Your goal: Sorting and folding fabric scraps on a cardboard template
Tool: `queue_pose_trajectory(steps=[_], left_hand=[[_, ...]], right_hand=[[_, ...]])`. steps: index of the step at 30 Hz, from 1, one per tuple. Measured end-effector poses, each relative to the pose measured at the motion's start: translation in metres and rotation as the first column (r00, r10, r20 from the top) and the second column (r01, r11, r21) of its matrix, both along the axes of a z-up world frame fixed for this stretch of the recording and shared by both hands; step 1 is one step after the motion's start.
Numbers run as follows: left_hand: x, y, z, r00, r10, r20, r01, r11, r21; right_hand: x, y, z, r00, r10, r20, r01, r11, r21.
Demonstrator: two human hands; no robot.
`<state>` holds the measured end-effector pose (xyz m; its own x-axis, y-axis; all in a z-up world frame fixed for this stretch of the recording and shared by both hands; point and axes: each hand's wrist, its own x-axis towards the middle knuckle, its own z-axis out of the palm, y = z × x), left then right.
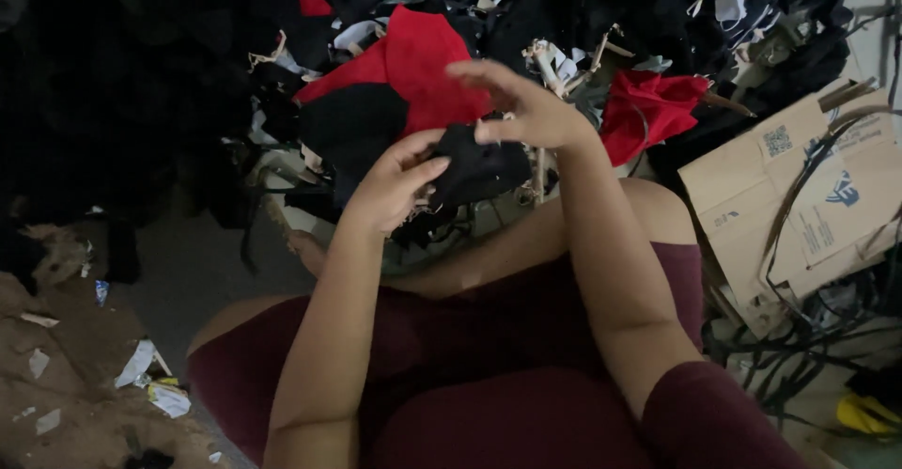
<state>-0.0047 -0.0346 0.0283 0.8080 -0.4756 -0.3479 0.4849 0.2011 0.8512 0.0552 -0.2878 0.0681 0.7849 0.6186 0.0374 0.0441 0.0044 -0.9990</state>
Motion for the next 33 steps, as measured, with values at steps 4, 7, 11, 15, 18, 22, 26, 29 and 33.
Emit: queue_pose_trajectory(steps=[4, 7, 11, 15, 18, 22, 26, 29, 33], left_hand=[[-0.003, 0.001, 0.009, 0.998, 0.064, -0.021, -0.066, 0.992, -0.105], [-0.001, 0.002, 0.020, 0.999, 0.041, 0.021, -0.040, 0.998, -0.048], [-0.006, -0.007, 0.043, 0.983, -0.149, 0.109, 0.070, 0.849, 0.524], [-0.009, -0.009, 0.056, 0.987, -0.150, 0.060, 0.100, 0.857, 0.505], [-0.015, -0.005, 0.073, 0.982, -0.182, 0.042, 0.151, 0.906, 0.397], [-0.010, -0.002, 0.027, 0.972, -0.223, 0.077, 0.129, 0.774, 0.620], [-0.012, -0.008, 0.030, 0.927, -0.279, 0.251, 0.034, 0.728, 0.684], [-0.010, -0.008, 0.033, 0.877, -0.259, 0.405, -0.082, 0.750, 0.656], [-0.005, -0.005, 0.045, 0.788, -0.200, 0.583, -0.261, 0.748, 0.610]], right_hand=[[-0.006, 0.004, 0.010, 0.964, 0.180, -0.196, -0.159, 0.980, 0.118], [-0.001, 0.000, 0.014, 0.959, -0.041, -0.280, -0.006, 0.986, -0.166], [-0.001, -0.010, 0.012, 0.964, -0.174, -0.202, 0.133, 0.971, -0.201], [-0.005, -0.017, 0.019, 0.945, -0.207, -0.254, 0.116, 0.937, -0.330], [-0.011, -0.025, 0.031, 0.943, -0.140, -0.303, 0.010, 0.919, -0.394], [-0.006, -0.030, -0.016, 0.961, -0.166, -0.223, 0.042, 0.878, -0.477], [-0.001, -0.022, -0.034, 0.969, -0.215, -0.122, 0.126, 0.856, -0.501], [-0.002, -0.019, -0.018, 0.980, -0.197, -0.030, 0.158, 0.857, -0.491], [-0.002, -0.017, 0.010, 0.973, -0.230, -0.027, 0.197, 0.880, -0.431]])
